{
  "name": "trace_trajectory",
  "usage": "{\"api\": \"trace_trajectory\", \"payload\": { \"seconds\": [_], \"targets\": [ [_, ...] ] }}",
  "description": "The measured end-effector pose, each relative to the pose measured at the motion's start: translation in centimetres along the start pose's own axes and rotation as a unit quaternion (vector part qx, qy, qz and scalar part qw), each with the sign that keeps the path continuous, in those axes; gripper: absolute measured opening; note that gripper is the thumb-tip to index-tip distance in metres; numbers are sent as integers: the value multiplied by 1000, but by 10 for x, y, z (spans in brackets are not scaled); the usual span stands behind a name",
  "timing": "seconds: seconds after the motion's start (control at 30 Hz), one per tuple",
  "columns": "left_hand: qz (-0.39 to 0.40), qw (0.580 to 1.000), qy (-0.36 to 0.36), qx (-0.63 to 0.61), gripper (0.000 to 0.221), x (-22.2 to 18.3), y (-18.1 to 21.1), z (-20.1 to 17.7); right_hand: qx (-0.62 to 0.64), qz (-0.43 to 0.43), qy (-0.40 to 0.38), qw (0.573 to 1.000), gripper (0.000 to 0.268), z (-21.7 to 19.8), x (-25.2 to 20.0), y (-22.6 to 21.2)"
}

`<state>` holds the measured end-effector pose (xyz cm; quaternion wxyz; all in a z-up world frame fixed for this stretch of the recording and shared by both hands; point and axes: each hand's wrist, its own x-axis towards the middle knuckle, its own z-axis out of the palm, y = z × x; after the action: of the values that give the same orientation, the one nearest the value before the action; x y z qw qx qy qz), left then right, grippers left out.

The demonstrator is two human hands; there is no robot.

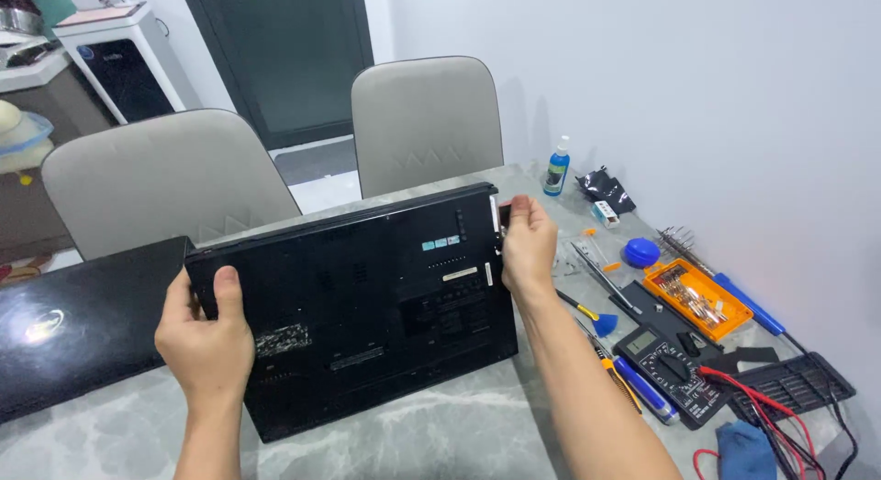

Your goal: Disassembling a laptop by removing the battery, unscrewing the bottom panel, and removing the keyboard

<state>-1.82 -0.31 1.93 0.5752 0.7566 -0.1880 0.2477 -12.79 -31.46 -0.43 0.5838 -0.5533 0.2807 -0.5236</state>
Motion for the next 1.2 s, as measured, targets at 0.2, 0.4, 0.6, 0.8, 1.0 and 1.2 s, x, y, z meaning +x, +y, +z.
{"api": "trace_trajectory", "payload": {
  "seconds": [0.2, 0.4, 0.6, 0.8, 1.0, 1.2],
  "targets": [
    [57, 998, 8, -26, 31, 0, -7, 2, 88, 41, 23, 995, 39, -1, 7, 6],
    [36, 999, 22, 4, 28, 1, -29, 6, 164, 161, -45, 972, 49, -4, -9, -30],
    [40, 999, 6, -34, 23, -1, -15, 2, 8, 17, -89, 996, 24, -13, -5, -10],
    [32, 999, 19, 12, 45, 0, -30, 3, -130, -20, 45, 990, 32, 2, -21, -19],
    [42, 999, -8, -26, 23, -4, -6, -2, 155, 122, 97, 976, 30, 2, 12, 12],
    [68, 997, 3, -21, 23, -2, -22, 1, 278, 197, 79, 937, 34, 2, -13, -33]
  ]
}}
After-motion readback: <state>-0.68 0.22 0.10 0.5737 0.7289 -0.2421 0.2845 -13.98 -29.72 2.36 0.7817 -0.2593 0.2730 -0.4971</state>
